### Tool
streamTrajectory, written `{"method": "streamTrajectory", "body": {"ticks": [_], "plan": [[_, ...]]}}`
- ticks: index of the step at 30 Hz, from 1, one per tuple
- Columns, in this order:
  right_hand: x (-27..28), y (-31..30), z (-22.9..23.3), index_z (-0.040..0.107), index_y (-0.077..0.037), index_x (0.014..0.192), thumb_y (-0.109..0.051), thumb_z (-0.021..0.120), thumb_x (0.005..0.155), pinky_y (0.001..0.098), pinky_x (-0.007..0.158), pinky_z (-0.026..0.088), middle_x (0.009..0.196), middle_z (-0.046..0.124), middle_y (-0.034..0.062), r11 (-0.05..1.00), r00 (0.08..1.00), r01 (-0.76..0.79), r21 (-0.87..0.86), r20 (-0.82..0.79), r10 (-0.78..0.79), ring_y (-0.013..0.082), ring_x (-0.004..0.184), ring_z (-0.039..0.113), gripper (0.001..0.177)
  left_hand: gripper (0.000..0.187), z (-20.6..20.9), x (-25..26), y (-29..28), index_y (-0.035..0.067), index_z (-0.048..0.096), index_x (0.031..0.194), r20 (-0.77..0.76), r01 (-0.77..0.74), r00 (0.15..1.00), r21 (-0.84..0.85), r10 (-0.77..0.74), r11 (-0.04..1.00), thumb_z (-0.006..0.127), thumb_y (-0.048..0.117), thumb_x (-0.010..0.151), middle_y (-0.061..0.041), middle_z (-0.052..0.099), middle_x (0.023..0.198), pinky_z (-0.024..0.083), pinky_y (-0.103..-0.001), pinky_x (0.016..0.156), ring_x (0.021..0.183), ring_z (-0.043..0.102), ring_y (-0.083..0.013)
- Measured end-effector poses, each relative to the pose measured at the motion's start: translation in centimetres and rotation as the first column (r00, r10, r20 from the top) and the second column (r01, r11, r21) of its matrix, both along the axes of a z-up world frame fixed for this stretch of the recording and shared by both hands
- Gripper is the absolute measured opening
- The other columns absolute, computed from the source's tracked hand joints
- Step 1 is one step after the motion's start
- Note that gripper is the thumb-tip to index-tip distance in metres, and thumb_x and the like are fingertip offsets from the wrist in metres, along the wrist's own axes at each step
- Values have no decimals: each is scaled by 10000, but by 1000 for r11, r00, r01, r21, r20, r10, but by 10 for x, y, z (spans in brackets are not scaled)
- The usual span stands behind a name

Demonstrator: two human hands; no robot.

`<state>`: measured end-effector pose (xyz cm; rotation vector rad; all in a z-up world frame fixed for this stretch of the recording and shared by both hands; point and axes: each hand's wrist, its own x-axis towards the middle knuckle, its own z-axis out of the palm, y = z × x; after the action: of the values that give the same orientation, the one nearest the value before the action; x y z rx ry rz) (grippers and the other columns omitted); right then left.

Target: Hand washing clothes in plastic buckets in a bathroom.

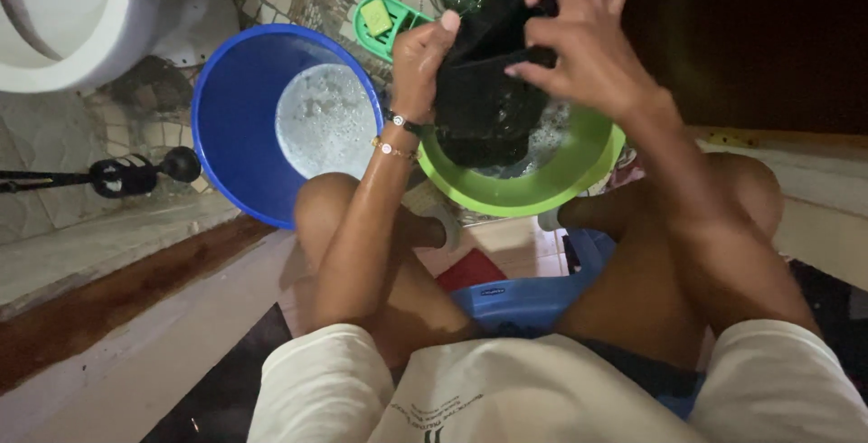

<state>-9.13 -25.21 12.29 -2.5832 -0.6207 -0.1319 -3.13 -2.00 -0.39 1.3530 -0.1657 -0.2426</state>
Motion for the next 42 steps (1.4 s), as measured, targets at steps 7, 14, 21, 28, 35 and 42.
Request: {"method": "streamTrajectory", "body": {"ticks": [7, 14, 21, 28, 35, 42], "plan": [[1, -12, -15, 540, -43, 862, -220, 836, 839, 443, 968, 404, 1254, 645, 112, 970, 959, 105, 219, -279, -41, 276, 1172, 541, 346, 495, 12, 7, -5, 98, 464, 699, -35, 51, 998, -83, -54, 995, 680, 407, 1021, 109, 435, 734, 288, -257, 605, 693, 352, -39], [-9, 5, -21, 507, -87, 1213, -140, 736, 1000, 300, 872, 410, 1182, 619, 21, 787, 832, 327, 524, -554, 23, 132, 979, 506, 317, 490, -5, 5, -25, 49, 488, 747, 198, -198, 966, 146, 168, 969, 660, 399, 1044, 64, 384, 716, 323, -285, 606, 698, 339, -76], [4, 5, -50, 557, -68, 1324, -73, 757, 1021, 290, 1046, 514, 1256, 623, 27, 546, 921, 286, 787, -383, 70, 109, 1153, 608, 364, 586, 11, -25, -62, 15, 621, 851, -119, -285, 954, -71, 276, 956, 470, 541, 1060, 6, 589, 831, 442, -263, 777, 801, 510, -107], [13, 17, -79, 670, -53, 1306, -240, 670, 1037, 271, 1005, 501, 1240, 685, 29, 631, 797, 433, 644, -601, 66, 95, 1121, 632, 328, 568, 34, -40, -52, 24, 592, 867, -336, -265, 926, -245, 175, 932, 494, 543, 1075, -3, 523, 832, 415, -300, 722, 775, 461, -122], [20, 43, -115, 691, -3, 1160, -290, 691, 1071, 293, 905, 522, 1072, 710, 42, 565, 848, 470, 679, -526, -73, 140, 988, 643, 300, 540, -1, -32, -54, 59, 488, 780, -195, -380, 907, -5, 372, 925, 538, 500, 1087, 55, 407, 760, 323, -289, 648, 747, 352, -85], [-28, 98, -38, 638, -7, 951, -237, 677, 1055, 380, 672, 487, 862, 645, 159, 826, 938, 324, 462, -45, -343, 298, 753, 659, 255, 586, 0, -17, -53, 45, 480, 611, -94, -405, 904, 127, 417, 906, 595, 447, 1022, 32, 434, 587, 335, -320, 527, 585, 368, -88]]}}
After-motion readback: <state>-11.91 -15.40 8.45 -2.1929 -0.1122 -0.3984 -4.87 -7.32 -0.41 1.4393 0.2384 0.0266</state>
